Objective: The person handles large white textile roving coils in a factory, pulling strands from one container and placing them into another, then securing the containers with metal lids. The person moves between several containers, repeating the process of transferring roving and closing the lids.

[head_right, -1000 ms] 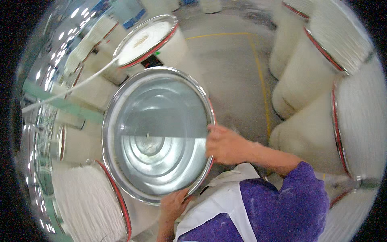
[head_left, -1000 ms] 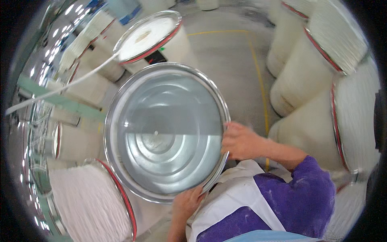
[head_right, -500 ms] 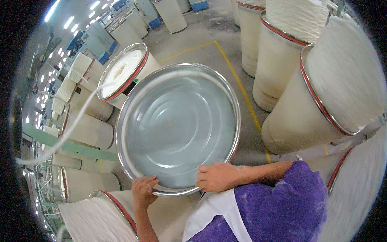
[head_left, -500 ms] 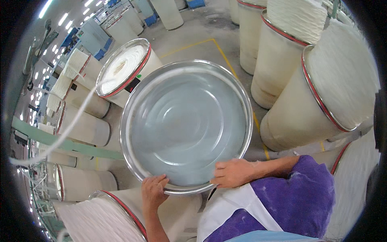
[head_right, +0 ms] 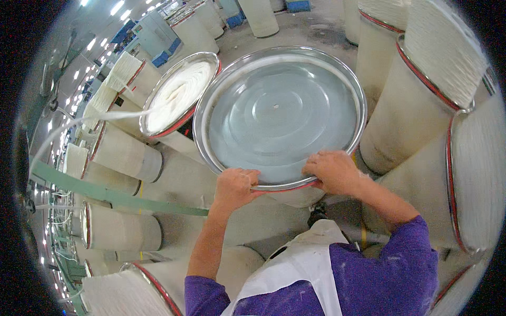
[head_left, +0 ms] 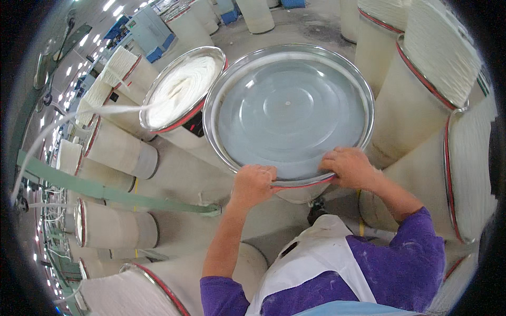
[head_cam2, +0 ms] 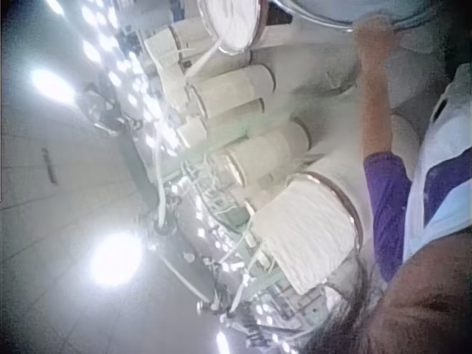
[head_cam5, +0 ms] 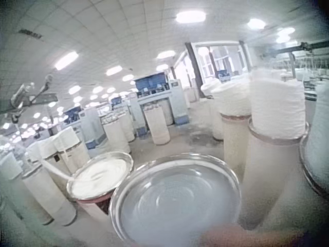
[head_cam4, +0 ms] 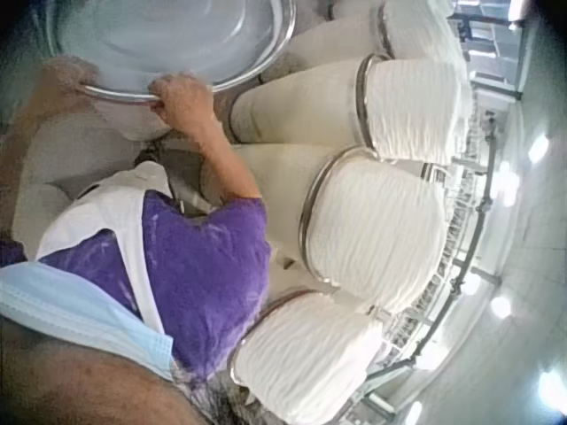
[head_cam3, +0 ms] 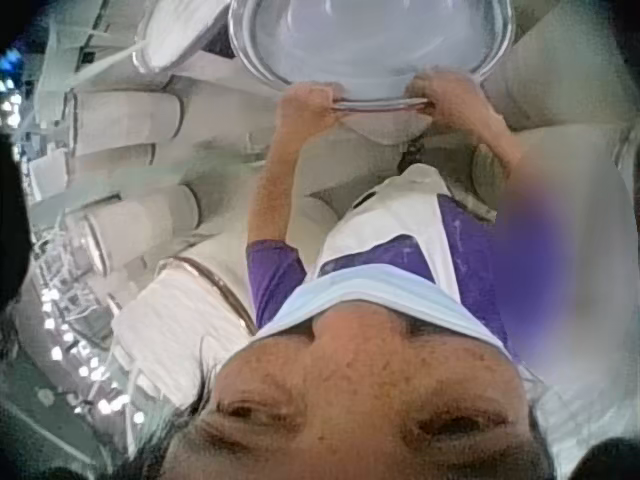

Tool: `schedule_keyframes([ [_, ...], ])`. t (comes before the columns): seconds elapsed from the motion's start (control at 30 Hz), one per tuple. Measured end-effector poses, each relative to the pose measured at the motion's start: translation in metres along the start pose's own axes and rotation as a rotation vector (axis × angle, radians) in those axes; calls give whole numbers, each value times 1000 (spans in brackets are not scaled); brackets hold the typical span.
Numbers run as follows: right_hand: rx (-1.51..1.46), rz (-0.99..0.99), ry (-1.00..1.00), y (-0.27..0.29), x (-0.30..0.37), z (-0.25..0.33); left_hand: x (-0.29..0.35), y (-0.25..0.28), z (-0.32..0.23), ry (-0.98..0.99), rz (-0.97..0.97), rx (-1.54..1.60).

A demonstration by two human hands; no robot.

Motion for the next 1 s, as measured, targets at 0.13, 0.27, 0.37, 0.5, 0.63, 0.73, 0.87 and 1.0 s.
schedule_keyframes([
  [0.13, -24, 39, 22, 1, -39, -76, -76, -18, 18, -18, -84, -46],
  [0.27, 13, 38, 25, 14, -86, -158, -159, -30, 56, 20, -84, -42],
  [0.37, 59, 25, -27, 22, -135, -222, -224, -45, 98, 36, -64, -69],
  [0.5, 53, -24, -73, 29, -203, -310, -317, -67, 167, -42, -169, -38],
  [0.63, 107, -202, -212, 30, -276, -400, -430, -91, 246, -84, -224, -62],
  [0.73, 256, -470, -347, 25, -332, -445, -535, -102, 313, -63, -157, -29],
  [0.87, 86, -203, -505, 21, -371, -499, -671, -120, 395, 39, -225, -106],
  [1.0, -6, 67, -816, 43, -322, -566, -759, -182, 438, 133, -430, -318],
])
Point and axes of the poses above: each hand's wrist, its own x-axis away from the middle knuckle, its own y-axis out of the back of the hand, z = x × y, the point moved 2 cm from there along -x, towards the middle knuckle, and after that the axes turned 6 degrees about z, right-handed, at the moved point
